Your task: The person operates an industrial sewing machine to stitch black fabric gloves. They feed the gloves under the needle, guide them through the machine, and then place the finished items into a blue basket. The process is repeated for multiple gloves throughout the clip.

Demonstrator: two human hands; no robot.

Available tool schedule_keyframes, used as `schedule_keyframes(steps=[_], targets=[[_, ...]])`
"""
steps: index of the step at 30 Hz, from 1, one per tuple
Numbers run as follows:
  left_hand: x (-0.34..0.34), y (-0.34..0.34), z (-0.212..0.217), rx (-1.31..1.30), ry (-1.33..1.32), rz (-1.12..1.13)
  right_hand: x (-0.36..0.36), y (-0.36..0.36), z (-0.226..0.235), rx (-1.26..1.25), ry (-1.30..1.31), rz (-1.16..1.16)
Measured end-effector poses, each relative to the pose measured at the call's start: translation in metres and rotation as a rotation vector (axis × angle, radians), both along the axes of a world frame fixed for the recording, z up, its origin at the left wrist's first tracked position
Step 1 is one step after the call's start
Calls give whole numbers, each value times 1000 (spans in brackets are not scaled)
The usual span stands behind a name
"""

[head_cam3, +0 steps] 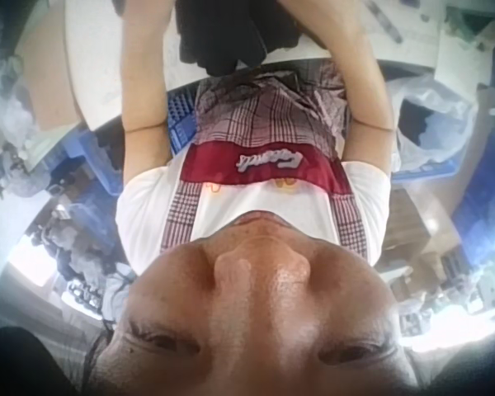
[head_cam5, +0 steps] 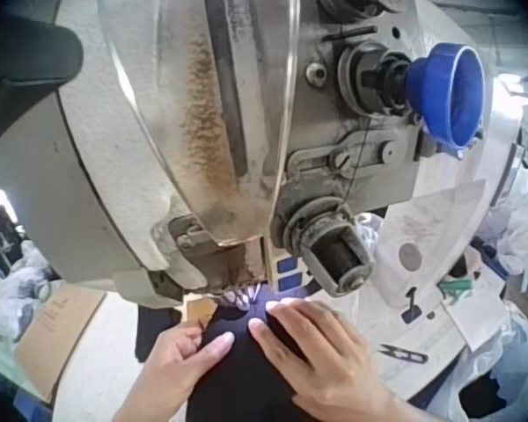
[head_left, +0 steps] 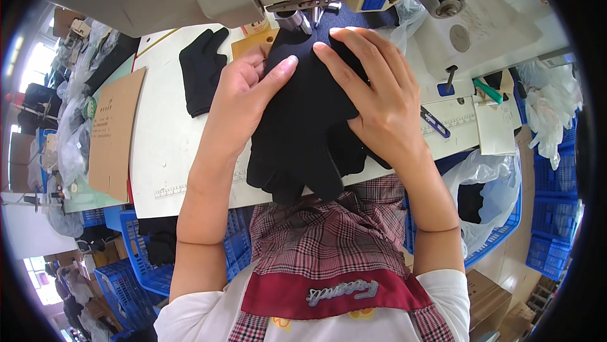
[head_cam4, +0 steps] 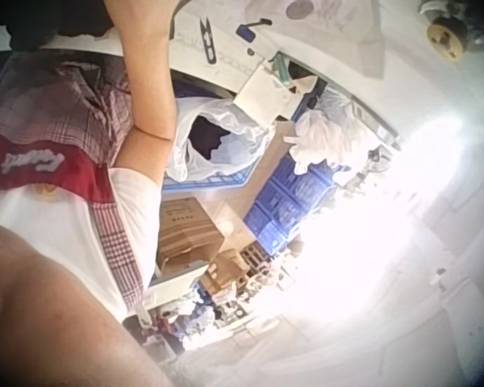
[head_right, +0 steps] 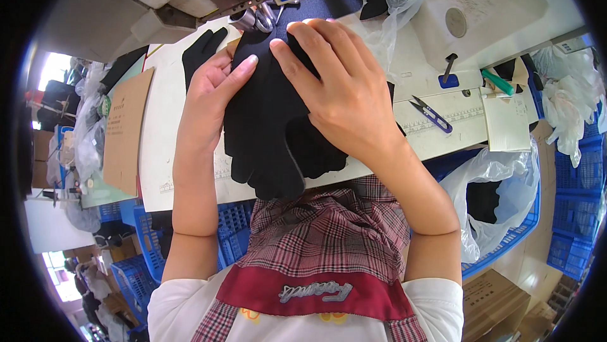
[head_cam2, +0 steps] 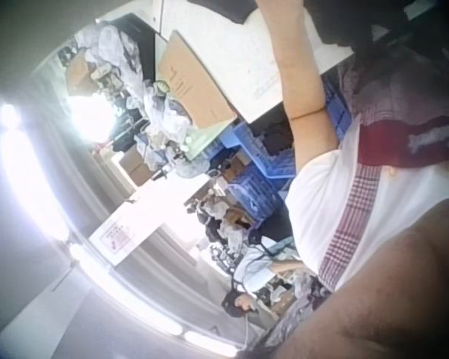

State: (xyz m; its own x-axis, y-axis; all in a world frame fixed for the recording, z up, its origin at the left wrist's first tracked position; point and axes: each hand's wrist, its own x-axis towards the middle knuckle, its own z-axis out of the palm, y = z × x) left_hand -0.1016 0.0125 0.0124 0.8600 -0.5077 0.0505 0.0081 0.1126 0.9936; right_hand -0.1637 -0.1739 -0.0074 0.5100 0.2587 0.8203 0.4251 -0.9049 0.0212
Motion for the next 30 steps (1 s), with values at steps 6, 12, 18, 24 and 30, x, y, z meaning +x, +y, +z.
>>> schedule_keyframes(steps=[6,12,18,24,30], targets=[[-4,-9,-6,-37,-20,41,-3,-2,-3,-31,-24,35],[-2,7,-19,73,-66,204,10,-19,-5,-61,-99,97],[-6,14,-26,378,-1348,331,18,-19,-2,0,-98,144],[-3,6,-31,339,-1417,319,-6,-25,11,129,75,250],[4,2,-32,348,-1416,364,-31,-22,19,94,192,202]])
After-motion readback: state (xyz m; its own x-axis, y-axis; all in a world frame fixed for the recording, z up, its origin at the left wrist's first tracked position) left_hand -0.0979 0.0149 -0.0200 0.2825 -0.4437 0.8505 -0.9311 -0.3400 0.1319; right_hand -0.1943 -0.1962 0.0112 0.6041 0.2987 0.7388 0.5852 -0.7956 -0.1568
